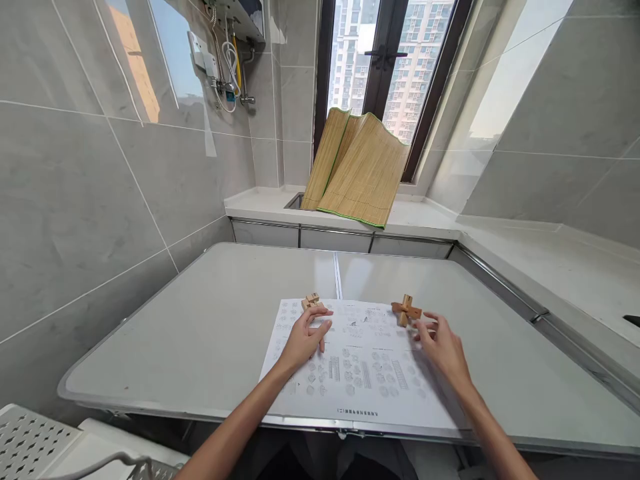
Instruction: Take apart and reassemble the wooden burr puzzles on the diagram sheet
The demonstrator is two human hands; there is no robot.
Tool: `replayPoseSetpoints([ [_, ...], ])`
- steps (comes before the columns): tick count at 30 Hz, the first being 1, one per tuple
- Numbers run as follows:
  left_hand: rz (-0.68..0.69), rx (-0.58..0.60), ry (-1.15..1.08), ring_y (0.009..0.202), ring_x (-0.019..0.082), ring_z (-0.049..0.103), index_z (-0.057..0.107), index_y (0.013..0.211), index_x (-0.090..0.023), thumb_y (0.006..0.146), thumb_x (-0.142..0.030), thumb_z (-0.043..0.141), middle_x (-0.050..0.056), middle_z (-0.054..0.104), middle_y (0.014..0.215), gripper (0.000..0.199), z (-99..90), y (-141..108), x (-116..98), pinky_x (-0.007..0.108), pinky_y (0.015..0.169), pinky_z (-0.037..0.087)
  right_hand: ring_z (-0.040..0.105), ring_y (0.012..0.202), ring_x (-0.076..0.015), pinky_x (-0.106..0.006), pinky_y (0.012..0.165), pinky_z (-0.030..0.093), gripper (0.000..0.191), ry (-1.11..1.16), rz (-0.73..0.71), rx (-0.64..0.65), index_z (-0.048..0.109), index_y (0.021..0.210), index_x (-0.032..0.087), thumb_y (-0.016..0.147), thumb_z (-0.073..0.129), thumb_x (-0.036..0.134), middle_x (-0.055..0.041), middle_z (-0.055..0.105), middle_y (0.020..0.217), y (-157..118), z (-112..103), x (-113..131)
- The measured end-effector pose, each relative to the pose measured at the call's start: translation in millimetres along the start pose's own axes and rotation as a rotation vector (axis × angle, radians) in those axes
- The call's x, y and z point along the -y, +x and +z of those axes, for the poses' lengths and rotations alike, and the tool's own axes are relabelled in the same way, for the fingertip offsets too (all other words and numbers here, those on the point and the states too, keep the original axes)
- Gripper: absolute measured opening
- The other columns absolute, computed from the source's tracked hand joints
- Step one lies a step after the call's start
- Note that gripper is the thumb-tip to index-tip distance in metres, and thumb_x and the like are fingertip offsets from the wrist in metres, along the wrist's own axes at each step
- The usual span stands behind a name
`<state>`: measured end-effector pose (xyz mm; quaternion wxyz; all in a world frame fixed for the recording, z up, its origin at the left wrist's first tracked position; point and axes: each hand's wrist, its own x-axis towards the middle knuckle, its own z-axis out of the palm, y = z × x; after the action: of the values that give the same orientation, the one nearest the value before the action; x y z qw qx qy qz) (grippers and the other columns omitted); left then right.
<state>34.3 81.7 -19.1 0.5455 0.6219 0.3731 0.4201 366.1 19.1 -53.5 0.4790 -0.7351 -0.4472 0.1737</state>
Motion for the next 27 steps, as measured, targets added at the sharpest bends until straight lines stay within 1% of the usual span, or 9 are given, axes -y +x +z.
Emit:
replayPoseSetpoints([
  [3,0.007,-0.023,0.021,0.046,0.003,0.055,0.062,0.116,-0.021,0.092,-0.053,0.068,0.013,0.066,0.133,0.04,0.0,2.2,2.0,0.019,0.039,0.038,0.074,0.075,-0.0262,-0.037,0.069,0.054,0.054,0.106,-0.004,0.101,0.053,0.131,0.02,0.092,0.058,0.057,-0.0097,0.08,0.097,-39.2,6.9,-11.2],
  [5,0.009,-0.044,0.051,0.047,0.004,0.056,0.063,0.114,-0.02,0.093,-0.055,0.067,0.012,0.068,0.126,0.041,0.1,2.7,2.6,0.019,0.041,0.039,0.072,0.07,-0.024,-0.036,0.065,0.054,0.051,0.256,-0.02,0.255,0.056,0.125,0.02,0.094,0.059,0.061,-0.0101,0.079,0.096,-60.9,11.9,-14.2],
  [7,0.015,-0.069,0.092,0.048,0.005,0.056,0.064,0.111,-0.02,0.093,-0.056,0.065,0.011,0.07,0.118,0.041,-0.3,2.7,2.7,0.02,0.042,0.04,0.069,0.067,-0.0224,-0.034,0.063,0.052,0.048,0.337,-0.037,0.32,0.062,0.116,0.02,0.094,0.061,0.063,-0.0091,0.077,0.089,-73.6,15.3,-13.3],
  [10,0.052,-0.123,0.167,0.053,0.01,0.059,0.065,0.11,-0.02,0.095,-0.058,0.061,0.008,0.073,0.104,0.041,-2.9,4.2,1.1,0.024,0.05,0.046,0.067,0.066,-0.0215,-0.034,0.061,0.05,0.047,0.399,-0.034,0.318,0.066,0.106,0.02,0.093,0.063,0.065,-0.0077,0.075,0.083,-78.0,15.7,-7.8],
  [13,0.105,-0.212,0.264,0.077,0.019,0.067,0.066,0.108,-0.022,0.098,-0.056,0.056,0.007,0.073,0.097,0.037,-9.3,10.3,-3.2,0.032,0.072,0.055,0.066,0.064,-0.0215,-0.034,0.061,0.05,0.049,0.42,-0.029,0.3,0.068,0.103,0.02,0.09,0.067,0.067,-0.0075,0.075,0.081,-76.2,13.6,-2.3],
  [15,0.126,-0.283,0.346,0.096,0.024,0.067,0.066,0.108,-0.022,0.098,-0.054,0.056,0.009,0.073,0.103,0.034,-15.3,16.9,-6.3,0.038,0.087,0.053,0.066,0.064,-0.0216,-0.035,0.063,0.05,0.049,0.411,-0.025,0.297,0.069,0.102,0.02,0.089,0.068,0.067,-0.0077,0.075,0.081,-75.9,12.8,0.0],
  [19,0.144,-0.329,0.525,0.116,0.032,0.059,0.064,0.113,-0.023,0.092,-0.049,0.066,0.012,0.067,0.122,0.033,-25.8,31.8,-4.7,0.047,0.099,0.048,0.065,0.065,-0.0216,-0.035,0.066,0.05,0.049,0.383,-0.022,0.304,0.068,0.1,0.021,0.09,0.065,0.069,-0.0073,0.074,0.081,-77.3,13.1,1.2],
  [23,0.165,-0.255,0.677,0.134,0.037,0.048,0.057,0.128,-0.023,0.075,-0.046,0.082,0.012,0.06,0.138,0.063,-30.4,46.4,7.3,0.051,0.109,0.042,0.066,0.067,-0.0212,-0.034,0.067,0.05,0.048,0.357,-0.031,0.311,0.067,0.101,0.021,0.093,0.061,0.068,-0.0069,0.074,0.082,-78.0,12.7,1.2],
  [27,0.16,-0.192,0.775,0.133,0.039,0.051,0.053,0.136,-0.022,0.069,-0.046,0.087,0.014,0.059,0.141,0.079,-31.3,62.2,16.8,0.054,0.109,0.042,0.066,0.067,-0.0217,-0.036,0.07,0.05,0.047,0.338,-0.032,0.317,0.068,0.102,0.021,0.094,0.06,0.067,-0.0073,0.075,0.083,-78.1,11.1,2.3],
])
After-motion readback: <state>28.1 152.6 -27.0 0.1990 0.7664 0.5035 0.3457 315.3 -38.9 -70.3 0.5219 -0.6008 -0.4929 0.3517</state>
